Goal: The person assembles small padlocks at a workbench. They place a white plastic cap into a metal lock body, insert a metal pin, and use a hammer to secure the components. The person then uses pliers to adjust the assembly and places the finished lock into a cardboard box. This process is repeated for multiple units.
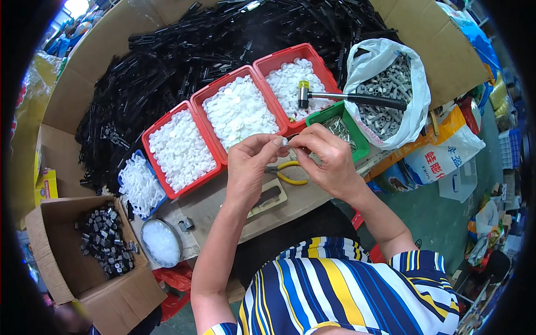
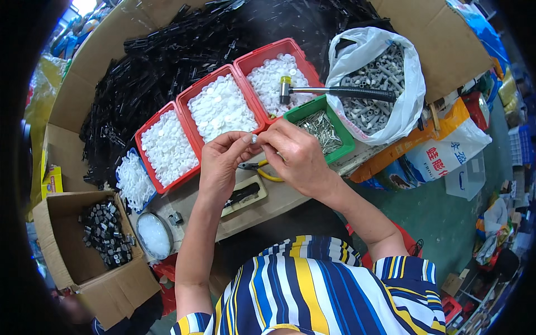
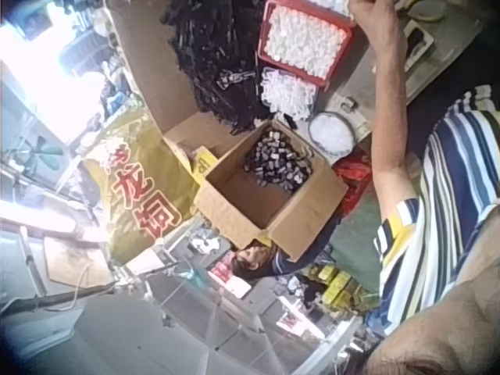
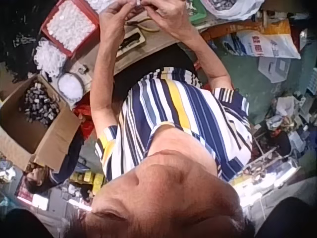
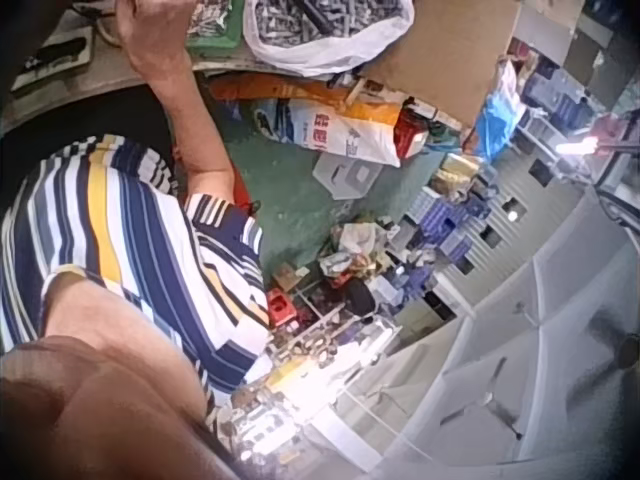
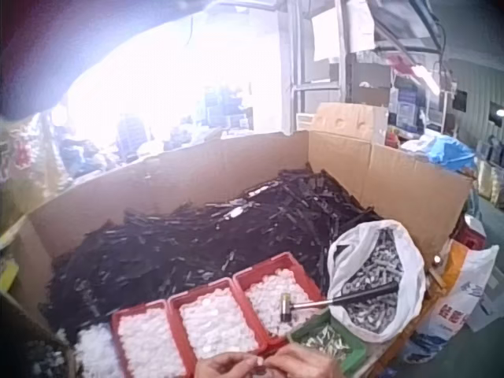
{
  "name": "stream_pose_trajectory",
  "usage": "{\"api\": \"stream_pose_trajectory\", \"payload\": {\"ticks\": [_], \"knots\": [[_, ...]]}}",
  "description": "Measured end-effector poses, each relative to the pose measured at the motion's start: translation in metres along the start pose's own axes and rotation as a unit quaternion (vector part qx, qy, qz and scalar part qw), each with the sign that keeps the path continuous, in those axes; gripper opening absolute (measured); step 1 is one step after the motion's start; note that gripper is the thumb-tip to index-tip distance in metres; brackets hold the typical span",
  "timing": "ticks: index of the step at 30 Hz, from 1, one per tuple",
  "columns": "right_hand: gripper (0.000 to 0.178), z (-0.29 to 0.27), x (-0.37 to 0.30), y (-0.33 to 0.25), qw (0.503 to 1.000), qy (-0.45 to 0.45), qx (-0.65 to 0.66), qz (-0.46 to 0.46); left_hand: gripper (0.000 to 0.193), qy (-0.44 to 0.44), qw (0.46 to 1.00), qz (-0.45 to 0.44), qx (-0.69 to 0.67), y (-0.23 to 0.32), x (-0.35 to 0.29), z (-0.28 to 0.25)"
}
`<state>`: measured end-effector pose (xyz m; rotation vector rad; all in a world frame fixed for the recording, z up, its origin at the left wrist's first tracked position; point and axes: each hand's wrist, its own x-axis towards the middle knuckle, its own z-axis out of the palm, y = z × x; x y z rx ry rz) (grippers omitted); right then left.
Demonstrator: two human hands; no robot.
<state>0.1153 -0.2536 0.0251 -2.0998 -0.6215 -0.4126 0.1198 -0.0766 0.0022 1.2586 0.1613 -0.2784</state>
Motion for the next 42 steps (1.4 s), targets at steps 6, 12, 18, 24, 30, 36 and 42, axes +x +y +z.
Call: {"api": "stream_pose_trajectory", "payload": {"ticks": [6, 12, 18, 24, 30, 36, 42], "knots": [[0.018, 0.006, -0.002, -0.008, 0.997, -0.016, -0.070, -0.038, 0.015, 0.017, 0.999, 0.036, -0.005, -0.003, -0.009, -0.007], [0.014, 0.009, -0.002, -0.014, 0.996, -0.039, -0.078, -0.032, 0.014, 0.036, 0.995, 0.098, 0.009, -0.011, -0.022, -0.006], [0.011, -0.003, 0.004, -0.004, 0.945, -0.116, 0.245, 0.182, 0.021, -0.039, 0.993, -0.015, -0.106, -0.003, -0.033, -0.014], [0.014, -0.006, 0.003, -0.005, 0.957, -0.108, 0.235, 0.132, 0.022, -0.074, 0.971, -0.093, -0.209, -0.012, -0.039, -0.025], [0.012, 0.009, -0.010, -0.011, 0.992, -0.066, 0.108, -0.008, 0.023, -0.043, 0.967, -0.068, -0.240, -0.015, -0.053, -0.021], [0.010, 0.019, -0.015, -0.014, 0.991, -0.089, 0.101, -0.018, 0.036, 0.002, 0.987, 0.035, -0.155, -0.023, -0.067, -0.024], [0.010, 0.035, -0.020, -0.020, 0.984, -0.110, 0.140, -0.016, 0.041, 0.020, 0.994, 0.077, -0.071, -0.028, -0.079, -0.039]]}}
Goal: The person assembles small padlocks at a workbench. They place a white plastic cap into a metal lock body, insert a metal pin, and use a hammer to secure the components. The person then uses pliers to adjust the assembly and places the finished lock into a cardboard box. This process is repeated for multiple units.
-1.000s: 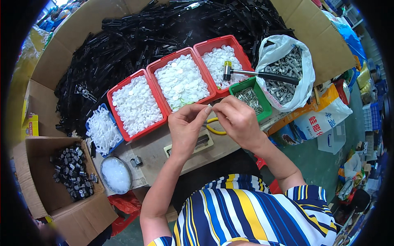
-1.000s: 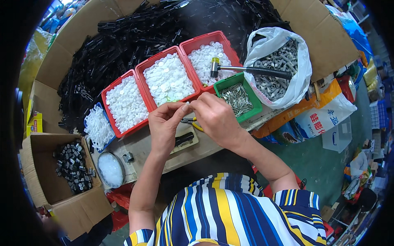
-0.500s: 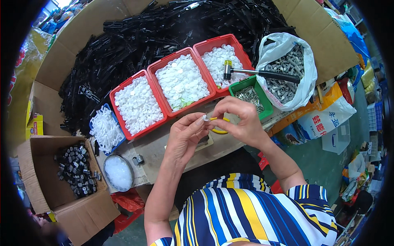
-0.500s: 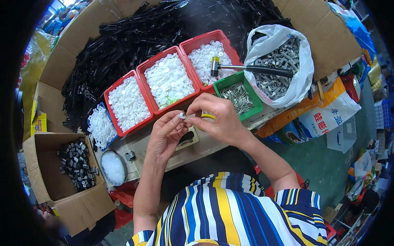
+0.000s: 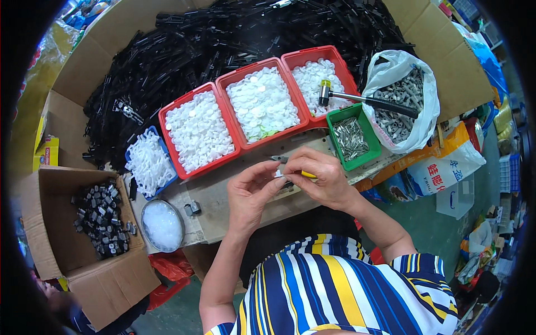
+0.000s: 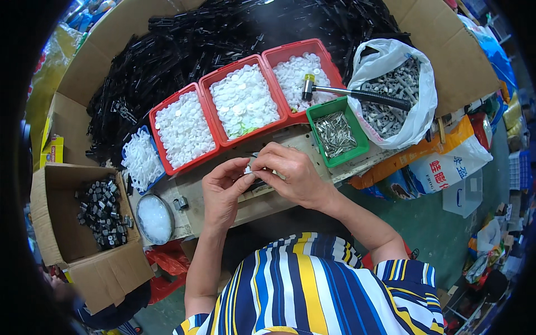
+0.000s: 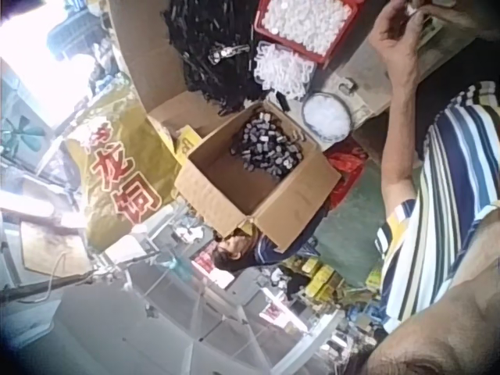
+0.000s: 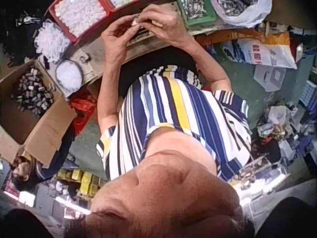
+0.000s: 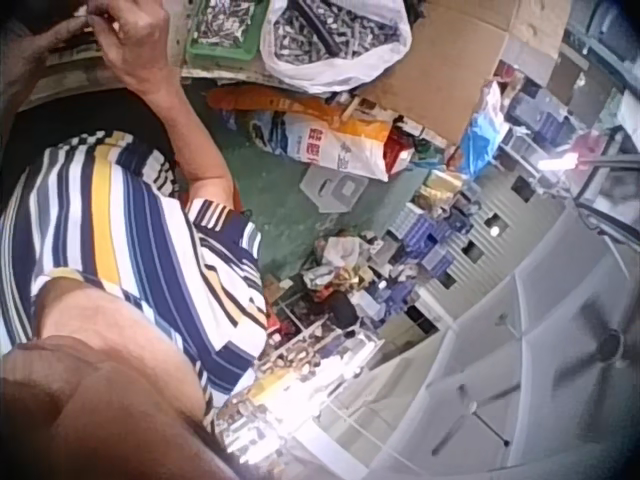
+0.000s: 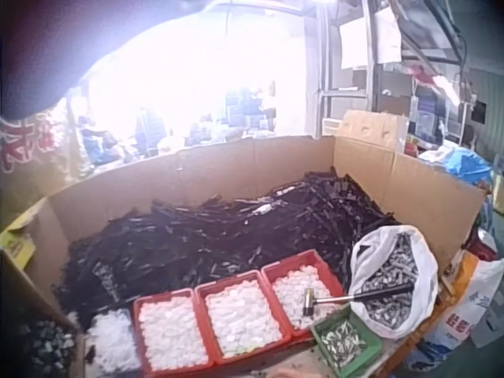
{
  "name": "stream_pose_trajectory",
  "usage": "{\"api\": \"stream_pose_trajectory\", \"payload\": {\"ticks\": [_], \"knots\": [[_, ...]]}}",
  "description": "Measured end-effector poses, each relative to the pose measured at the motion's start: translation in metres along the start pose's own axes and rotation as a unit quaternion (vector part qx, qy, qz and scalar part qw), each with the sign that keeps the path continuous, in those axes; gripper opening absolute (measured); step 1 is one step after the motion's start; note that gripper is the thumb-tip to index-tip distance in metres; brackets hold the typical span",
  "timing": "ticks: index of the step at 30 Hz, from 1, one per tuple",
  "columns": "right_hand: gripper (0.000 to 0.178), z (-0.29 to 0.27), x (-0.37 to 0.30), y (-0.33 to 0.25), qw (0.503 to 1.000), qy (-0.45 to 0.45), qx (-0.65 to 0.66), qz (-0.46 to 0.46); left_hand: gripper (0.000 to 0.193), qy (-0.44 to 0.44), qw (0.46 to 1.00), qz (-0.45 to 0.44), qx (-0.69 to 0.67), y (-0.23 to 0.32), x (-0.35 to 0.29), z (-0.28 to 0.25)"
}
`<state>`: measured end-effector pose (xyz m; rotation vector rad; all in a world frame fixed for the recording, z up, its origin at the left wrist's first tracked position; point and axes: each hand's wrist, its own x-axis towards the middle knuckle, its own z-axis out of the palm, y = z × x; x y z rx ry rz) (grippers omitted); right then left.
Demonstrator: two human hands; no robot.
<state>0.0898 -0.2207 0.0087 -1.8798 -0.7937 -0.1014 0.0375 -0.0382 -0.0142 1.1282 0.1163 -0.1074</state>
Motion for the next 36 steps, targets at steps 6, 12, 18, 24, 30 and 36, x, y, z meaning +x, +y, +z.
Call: {"api": "stream_pose_trajectory", "payload": {"ticks": [6, 12, 18, 24, 30, 36], "knots": [[0.011, 0.008, -0.002, 0.004, 0.998, -0.061, -0.020, 0.006, 0.041, 0.067, 0.943, 0.156, 0.287, 0.008, -0.015, -0.010], [0.009, 0.029, -0.011, 0.031, 0.990, -0.134, -0.032, -0.037, 0.036, 0.062, 0.770, 0.302, 0.558, -0.010, -0.044, -0.034], [0.006, 0.033, -0.003, 0.031, 0.981, -0.183, -0.039, -0.041, 0.041, 0.038, 0.701, 0.331, 0.631, -0.033, -0.054, -0.037], [0.010, 0.029, 0.004, 0.033, 0.971, -0.233, -0.039, -0.033, 0.040, 0.017, 0.648, 0.321, 0.690, -0.034, -0.051, -0.037], [0.015, 0.030, -0.005, 0.032, 0.973, -0.217, -0.067, -0.052, 0.039, 0.007, 0.644, 0.323, 0.693, -0.034, -0.050, -0.039], [0.021, 0.033, -0.015, 0.034, 0.963, -0.236, -0.104, -0.072, 0.036, 0.011, 0.644, 0.339, 0.686, -0.039, -0.052, -0.042]]}}
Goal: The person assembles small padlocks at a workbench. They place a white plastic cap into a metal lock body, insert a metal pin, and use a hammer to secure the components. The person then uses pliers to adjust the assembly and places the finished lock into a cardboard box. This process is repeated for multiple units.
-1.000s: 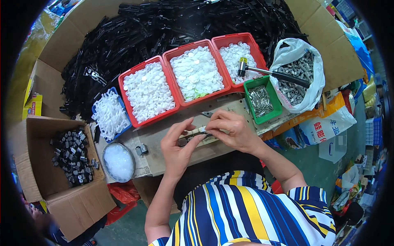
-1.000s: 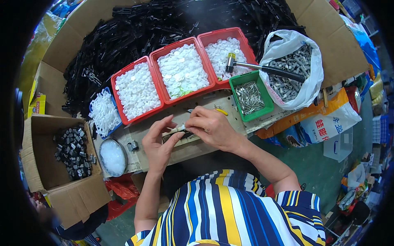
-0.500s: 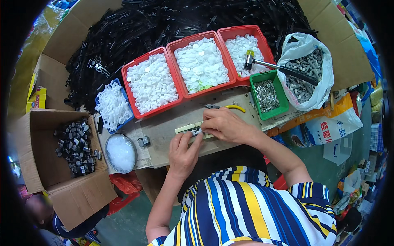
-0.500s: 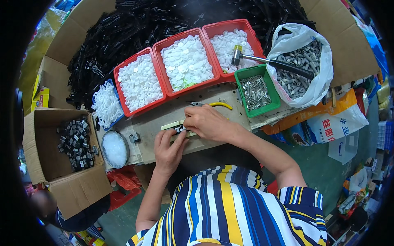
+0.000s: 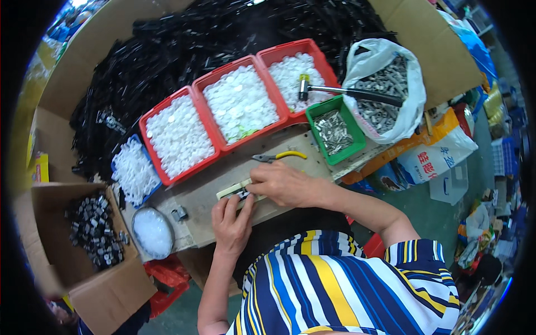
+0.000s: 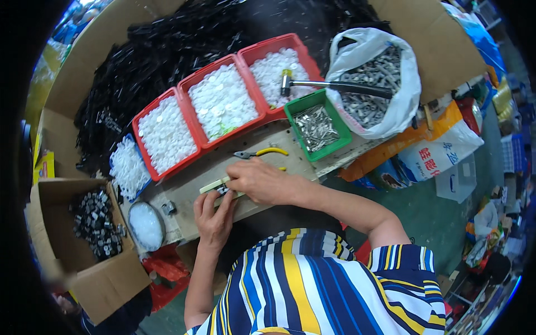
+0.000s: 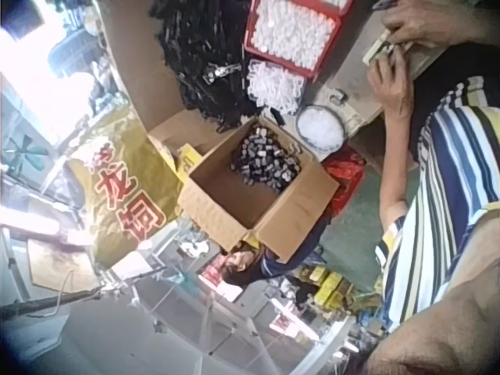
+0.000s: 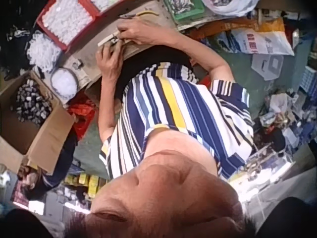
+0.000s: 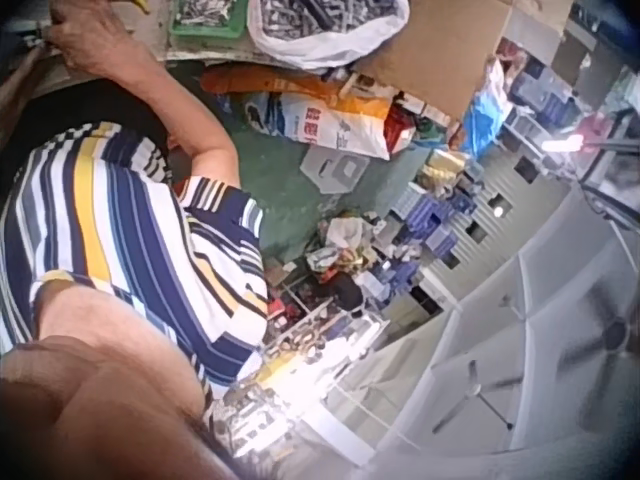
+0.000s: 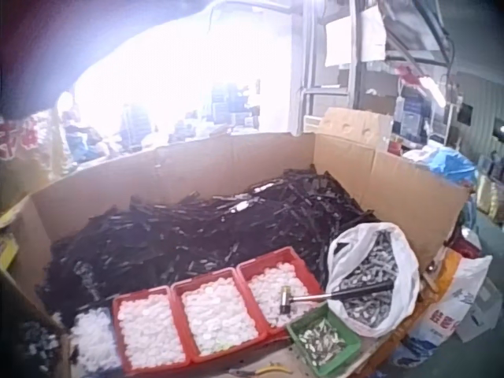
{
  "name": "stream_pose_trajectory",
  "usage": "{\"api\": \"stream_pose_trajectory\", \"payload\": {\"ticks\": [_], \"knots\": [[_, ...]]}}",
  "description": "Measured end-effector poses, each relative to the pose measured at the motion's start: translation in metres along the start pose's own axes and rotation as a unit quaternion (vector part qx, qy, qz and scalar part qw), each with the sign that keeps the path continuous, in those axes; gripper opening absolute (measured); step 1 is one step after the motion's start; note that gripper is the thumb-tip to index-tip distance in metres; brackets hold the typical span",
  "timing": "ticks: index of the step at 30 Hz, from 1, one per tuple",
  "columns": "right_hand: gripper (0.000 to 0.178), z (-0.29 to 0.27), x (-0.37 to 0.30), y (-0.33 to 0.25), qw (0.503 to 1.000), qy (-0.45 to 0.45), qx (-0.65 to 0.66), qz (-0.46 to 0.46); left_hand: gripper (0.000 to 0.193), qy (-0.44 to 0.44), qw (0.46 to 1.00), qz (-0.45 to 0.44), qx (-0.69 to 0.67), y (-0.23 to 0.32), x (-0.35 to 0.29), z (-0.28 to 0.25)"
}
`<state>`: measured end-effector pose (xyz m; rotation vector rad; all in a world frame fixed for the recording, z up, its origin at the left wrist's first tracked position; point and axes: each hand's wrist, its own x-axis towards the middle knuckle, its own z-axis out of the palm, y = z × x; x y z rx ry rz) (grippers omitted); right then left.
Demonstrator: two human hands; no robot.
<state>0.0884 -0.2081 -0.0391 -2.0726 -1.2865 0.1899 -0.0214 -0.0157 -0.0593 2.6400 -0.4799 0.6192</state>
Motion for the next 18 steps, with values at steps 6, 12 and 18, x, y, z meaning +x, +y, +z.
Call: {"api": "stream_pose_trajectory", "payload": {"ticks": [6, 12, 18], "knots": [[0.027, -0.004, -0.008, -0.005, 1.000, 0.007, -0.023, 0.012, 0.039, -0.013, 1.000, -0.013, 0.020, 0.006, -0.001, 0.002], [0.019, -0.070, -0.035, -0.004, 0.988, 0.133, -0.054, 0.050, 0.041, -0.015, 0.999, 0.005, 0.047, 0.004, -0.002, 0.001], [0.020, -0.166, -0.117, 0.044, 0.914, 0.161, -0.271, 0.255, 0.041, -0.004, 1.000, -0.009, 0.005, 0.003, -0.001, 0.000]]}}
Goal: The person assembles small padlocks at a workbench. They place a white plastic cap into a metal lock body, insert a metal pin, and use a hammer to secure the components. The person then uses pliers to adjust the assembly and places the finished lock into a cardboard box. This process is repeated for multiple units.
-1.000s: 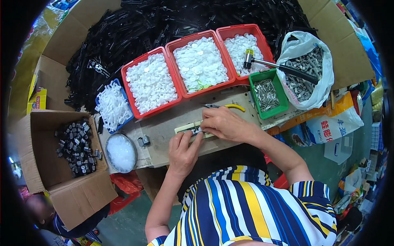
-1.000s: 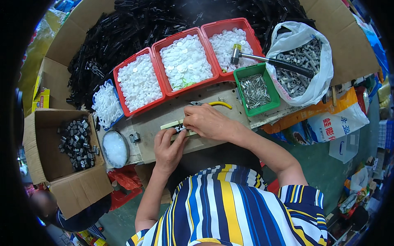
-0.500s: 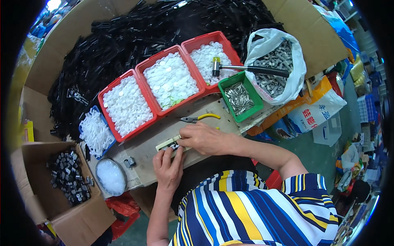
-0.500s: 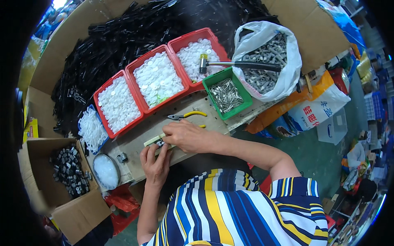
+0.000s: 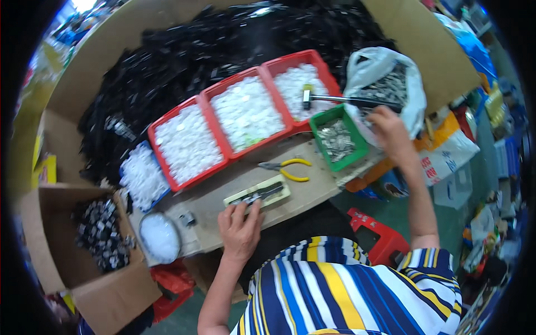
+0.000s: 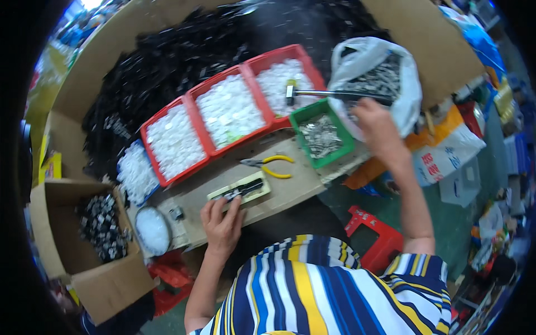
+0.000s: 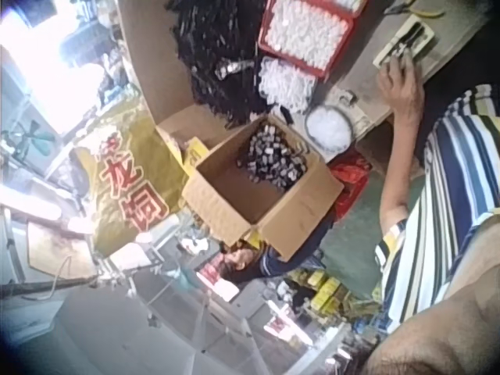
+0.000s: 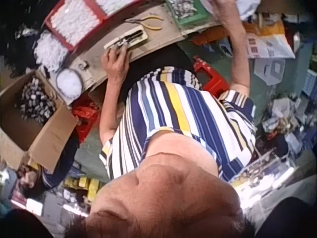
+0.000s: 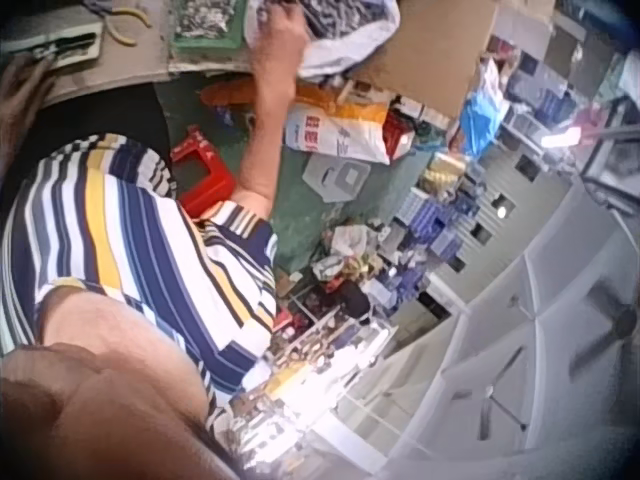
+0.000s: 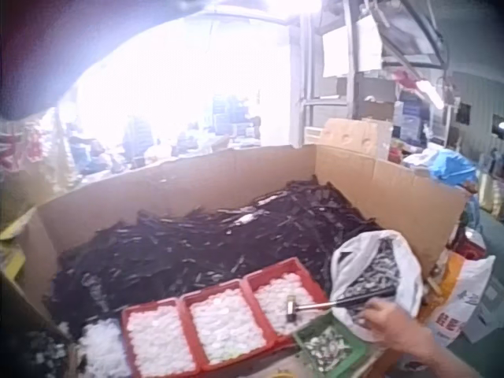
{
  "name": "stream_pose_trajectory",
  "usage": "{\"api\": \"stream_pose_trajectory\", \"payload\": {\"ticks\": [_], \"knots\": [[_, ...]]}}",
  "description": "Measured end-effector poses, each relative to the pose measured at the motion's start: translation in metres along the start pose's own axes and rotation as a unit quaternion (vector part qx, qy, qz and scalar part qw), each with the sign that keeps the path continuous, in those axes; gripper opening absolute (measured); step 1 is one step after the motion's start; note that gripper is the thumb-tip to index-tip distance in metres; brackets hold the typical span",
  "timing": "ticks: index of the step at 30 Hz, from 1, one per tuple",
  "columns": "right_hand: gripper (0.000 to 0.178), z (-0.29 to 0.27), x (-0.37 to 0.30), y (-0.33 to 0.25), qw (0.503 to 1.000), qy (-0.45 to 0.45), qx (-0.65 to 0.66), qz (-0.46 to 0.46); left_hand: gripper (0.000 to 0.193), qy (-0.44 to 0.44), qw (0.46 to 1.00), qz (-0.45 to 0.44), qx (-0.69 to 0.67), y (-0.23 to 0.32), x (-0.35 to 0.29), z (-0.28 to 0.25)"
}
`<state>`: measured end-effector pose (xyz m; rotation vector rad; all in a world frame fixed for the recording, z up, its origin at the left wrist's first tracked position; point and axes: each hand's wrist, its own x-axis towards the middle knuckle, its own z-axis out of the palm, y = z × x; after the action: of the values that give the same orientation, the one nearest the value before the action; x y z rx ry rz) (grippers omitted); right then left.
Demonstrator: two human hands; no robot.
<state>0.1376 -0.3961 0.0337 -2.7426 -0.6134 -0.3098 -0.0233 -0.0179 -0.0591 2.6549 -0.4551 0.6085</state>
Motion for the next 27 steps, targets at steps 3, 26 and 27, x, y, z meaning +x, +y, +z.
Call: {"api": "stream_pose_trajectory", "payload": {"ticks": [3, 26, 27], "knots": [[0.020, 0.002, -0.005, 0.037, 0.996, -0.045, -0.074, 0.001, 0.038, -0.008, 0.999, -0.006, -0.033, 0.001, 0.005, -0.010], [0.018, -0.019, 0.009, 0.051, 0.999, -0.038, -0.010, 0.032, 0.016, 0.082, 0.949, -0.223, 0.207, -0.128, 0.055, -0.077], [0.018, -0.019, 0.009, 0.049, 0.999, -0.035, -0.009, 0.031, 0.016, 0.082, 0.946, -0.229, 0.216, -0.129, 0.056, -0.075]]}}
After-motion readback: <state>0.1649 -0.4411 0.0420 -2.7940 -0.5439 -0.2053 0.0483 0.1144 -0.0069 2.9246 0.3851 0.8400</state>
